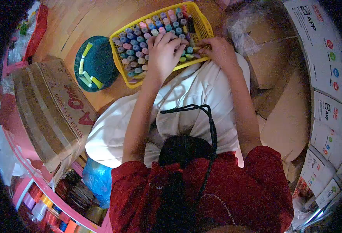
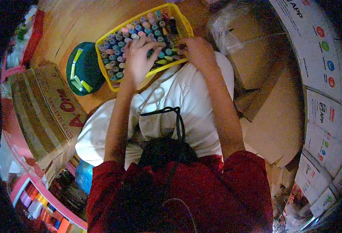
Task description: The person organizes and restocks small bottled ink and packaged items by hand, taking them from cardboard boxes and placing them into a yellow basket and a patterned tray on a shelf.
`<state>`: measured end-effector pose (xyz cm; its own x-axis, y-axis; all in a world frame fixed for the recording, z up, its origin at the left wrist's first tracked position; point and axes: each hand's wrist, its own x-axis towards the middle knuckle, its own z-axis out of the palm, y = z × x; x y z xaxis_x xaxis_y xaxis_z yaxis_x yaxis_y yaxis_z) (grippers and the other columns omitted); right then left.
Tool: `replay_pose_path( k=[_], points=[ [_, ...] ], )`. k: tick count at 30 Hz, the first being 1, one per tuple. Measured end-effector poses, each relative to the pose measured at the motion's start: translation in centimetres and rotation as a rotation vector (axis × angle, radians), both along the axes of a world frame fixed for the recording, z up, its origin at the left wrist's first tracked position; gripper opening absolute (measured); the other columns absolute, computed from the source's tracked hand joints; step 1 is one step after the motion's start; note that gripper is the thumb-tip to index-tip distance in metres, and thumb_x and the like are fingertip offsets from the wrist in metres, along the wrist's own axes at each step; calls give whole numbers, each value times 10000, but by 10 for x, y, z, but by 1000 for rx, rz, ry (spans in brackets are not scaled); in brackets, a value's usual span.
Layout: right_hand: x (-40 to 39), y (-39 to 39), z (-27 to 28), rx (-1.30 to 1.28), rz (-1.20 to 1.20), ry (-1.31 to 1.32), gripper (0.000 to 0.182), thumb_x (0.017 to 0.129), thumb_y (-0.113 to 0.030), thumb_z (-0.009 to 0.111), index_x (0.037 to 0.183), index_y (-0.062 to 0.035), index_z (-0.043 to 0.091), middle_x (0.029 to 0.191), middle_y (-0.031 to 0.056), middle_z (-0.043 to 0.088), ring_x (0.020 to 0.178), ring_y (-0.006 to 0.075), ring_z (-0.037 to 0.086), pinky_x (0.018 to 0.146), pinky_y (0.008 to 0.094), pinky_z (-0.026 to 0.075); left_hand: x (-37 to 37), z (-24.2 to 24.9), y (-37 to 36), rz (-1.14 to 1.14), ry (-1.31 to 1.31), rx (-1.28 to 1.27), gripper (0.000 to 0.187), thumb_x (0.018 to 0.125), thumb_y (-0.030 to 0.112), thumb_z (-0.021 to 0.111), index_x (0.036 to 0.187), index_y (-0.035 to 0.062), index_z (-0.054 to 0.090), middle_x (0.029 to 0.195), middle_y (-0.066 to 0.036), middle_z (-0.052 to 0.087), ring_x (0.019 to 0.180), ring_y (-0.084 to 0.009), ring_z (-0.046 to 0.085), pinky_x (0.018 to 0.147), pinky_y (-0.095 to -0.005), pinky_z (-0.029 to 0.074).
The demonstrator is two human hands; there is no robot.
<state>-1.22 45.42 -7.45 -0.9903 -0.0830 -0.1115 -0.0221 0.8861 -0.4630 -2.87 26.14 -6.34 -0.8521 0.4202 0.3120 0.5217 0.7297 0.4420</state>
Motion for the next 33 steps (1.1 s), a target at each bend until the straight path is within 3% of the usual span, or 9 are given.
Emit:
replay_pose_path(
  k=[6, 8, 14, 20, 23, 26, 29, 31, 33],
  points=[
    [0, 1, 10, -93, -12, -32, 270, 728, -309, 630, 928, -131, 658, 851, 135, 620, 809, 305, 580, 749, 389, 452, 3, 15, -34, 90, 126, -19, 127, 752, 198, 601, 872, 200, 646, 839, -16, 551, 847, -217, 509, 815, -396, 343],
    [-2, 4, 1, -109, -5, -43, 305, 737, -349, 617, 953, -136, 646, 882, 147, 622, 836, 319, 585, 757, 425, 458, 7, 20, -56, 131, 87, 13, 129, 751, 187, 604, 874, 194, 644, 828, -17, 549, 835, -217, 510, 805, -397, 345],
    [0, -1, 6, -21, -45, 21, 260, 772, -312, 590, 909, -104, 663, 865, 153, 624, 807, 314, 589, 752, 390, 455, 27, 31, -113, 297, 70, -51, 126, 741, 165, 619, 863, 175, 650, 852, -16, 568, 848, -195, 526, 804, -347, 331],
    [-1, -3, 12, -40, -60, 1, 285, 793, -329, 575, 919, -87, 657, 875, 172, 620, 809, 323, 588, 763, 390, 454, 34, 31, -152, 396, 30, 60, 118, 755, 174, 613, 863, 172, 661, 825, -24, 581, 826, -197, 543, 803, -336, 343],
    [-3, 2, 1, -52, -32, 40, 357, 805, -403, 534, 931, -89, 648, 860, 168, 622, 808, 340, 585, 731, 422, 464, 34, 30, -166, 376, 34, 98, 126, 765, 194, 609, 878, 174, 661, 822, -17, 583, 830, -193, 544, 799, -351, 347],
    [-1, -2, 8, 7, -77, 34, 387, 813, -411, 526, 935, -63, 644, 847, 178, 622, 798, 344, 588, 728, 416, 463, 34, 30, -178, 428, 117, -22, 125, 780, 206, 596, 879, 166, 660, 810, -16, 587, 803, -184, 551, 795, -361, 347],
    [-4, 3, -9, -95, -106, 160, 403, 819, -412, 521, 934, -45, 641, 835, 191, 620, 776, 355, 590, 736, 406, 457, 31, 38, -204, 679, 127, -49, 122, 799, 210, 574, 873, 164, 659, 799, -12, 590, 777, -178, 556, 796, -370, 339],
    [-8, 6, -10, -163, -166, 182, 411, 826, -413, 515, 946, -40, 638, 838, 202, 619, 770, 365, 589, 754, 404, 448, 25, 40, -231, 780, 170, -337, 156, 809, 254, 551, 877, 155, 651, 825, -52, 611, 754, -238, 583, 693, -379, 416],
    [-11, 9, -9, -156, -184, 172, 415, 833, -413, 508, 952, -36, 635, 845, 208, 618, 781, 365, 587, 761, 409, 443, 18, 20, -261, 933, -75, -476, 227, 793, 327, 566, 847, 119, 637, 846, -104, 619, 750, -296, 598, 627, -403, 459]
  ],
)
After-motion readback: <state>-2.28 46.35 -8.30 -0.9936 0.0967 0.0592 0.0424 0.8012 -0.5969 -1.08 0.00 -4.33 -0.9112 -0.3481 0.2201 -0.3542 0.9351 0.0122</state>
